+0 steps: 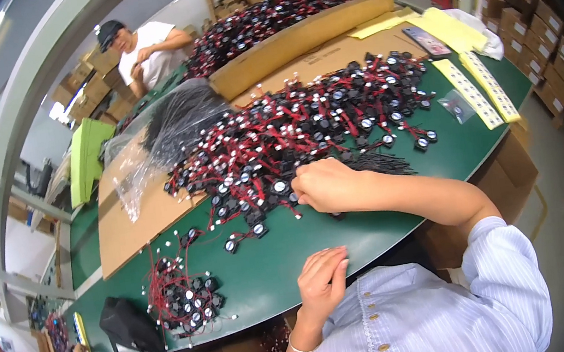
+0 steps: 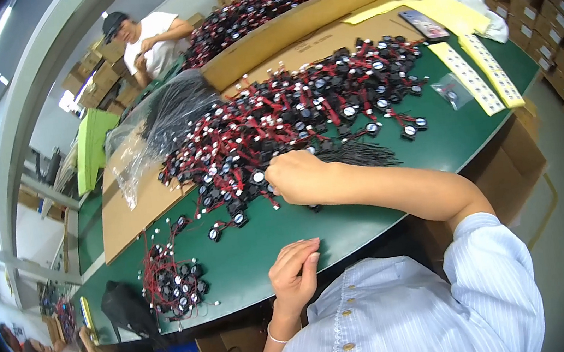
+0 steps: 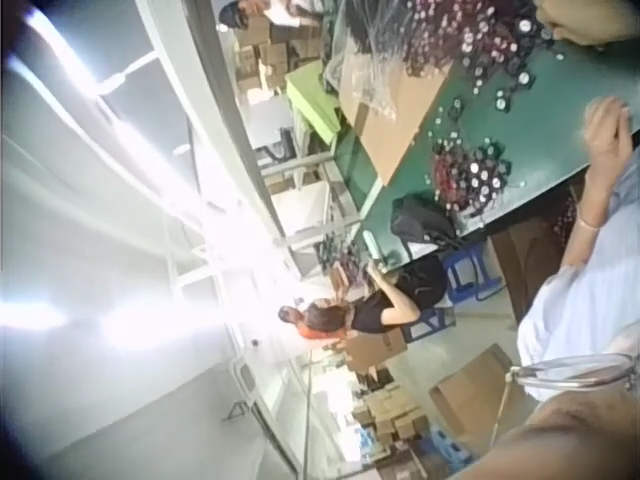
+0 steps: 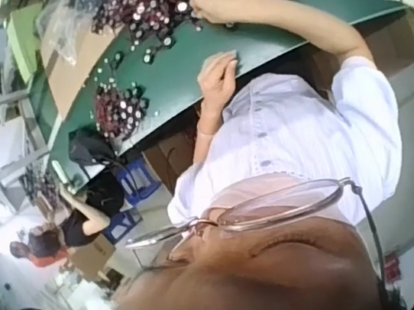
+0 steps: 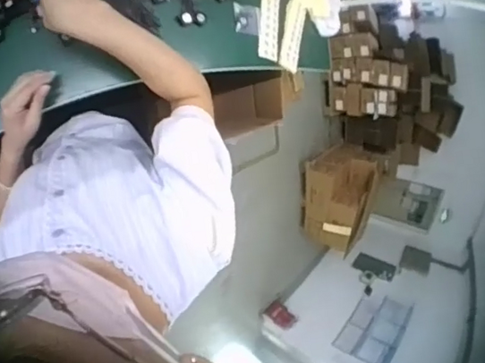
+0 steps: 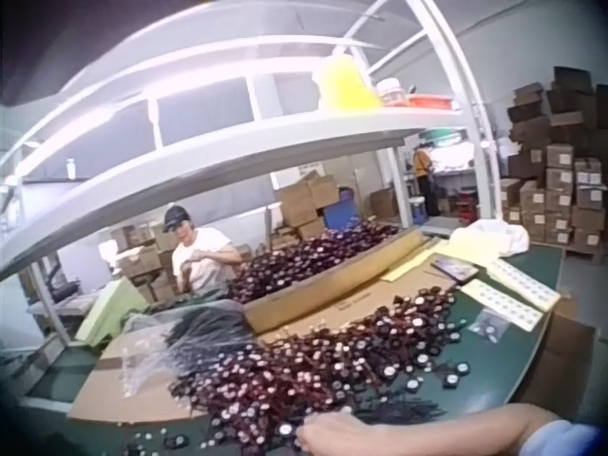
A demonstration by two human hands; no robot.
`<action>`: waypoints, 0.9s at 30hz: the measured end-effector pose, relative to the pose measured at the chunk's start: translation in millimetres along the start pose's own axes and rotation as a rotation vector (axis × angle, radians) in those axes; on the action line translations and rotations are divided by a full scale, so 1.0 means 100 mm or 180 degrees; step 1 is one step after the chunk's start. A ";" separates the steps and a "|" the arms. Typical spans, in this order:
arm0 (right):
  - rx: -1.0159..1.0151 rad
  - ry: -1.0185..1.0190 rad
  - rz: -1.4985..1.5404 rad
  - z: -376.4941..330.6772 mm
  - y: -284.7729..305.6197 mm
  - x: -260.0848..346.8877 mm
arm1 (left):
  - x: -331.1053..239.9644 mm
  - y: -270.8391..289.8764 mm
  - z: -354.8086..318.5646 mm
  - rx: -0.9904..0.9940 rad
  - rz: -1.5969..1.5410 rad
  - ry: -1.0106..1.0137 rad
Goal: The person inspects and sorts small electronic cooling fans with wires by hand at a factory workbench.
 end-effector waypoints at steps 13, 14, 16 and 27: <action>-0.0047 0.0779 0.0533 -0.18 -0.10 0.46 | 0.27 1.50 -0.02 -0.1181 0.2655 0.0716; -0.0006 0.0833 0.0564 -0.21 -0.11 0.50 | 0.27 1.63 -0.06 -0.1281 0.2963 0.0842; -0.0055 0.1081 0.0566 -0.19 -0.10 0.58 | 0.33 1.77 -0.03 -0.1235 0.3404 0.1239; -0.1070 0.1629 0.1010 0.06 0.20 1.05 | 0.10 1.67 0.31 -0.2335 0.1686 0.0426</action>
Point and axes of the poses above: each hand's wrist, its own z-axis towards the middle knuckle, its own y-axis out of the back of the hand, x = y × z, the point moved 4 cm from there along z, towards the middle knuckle
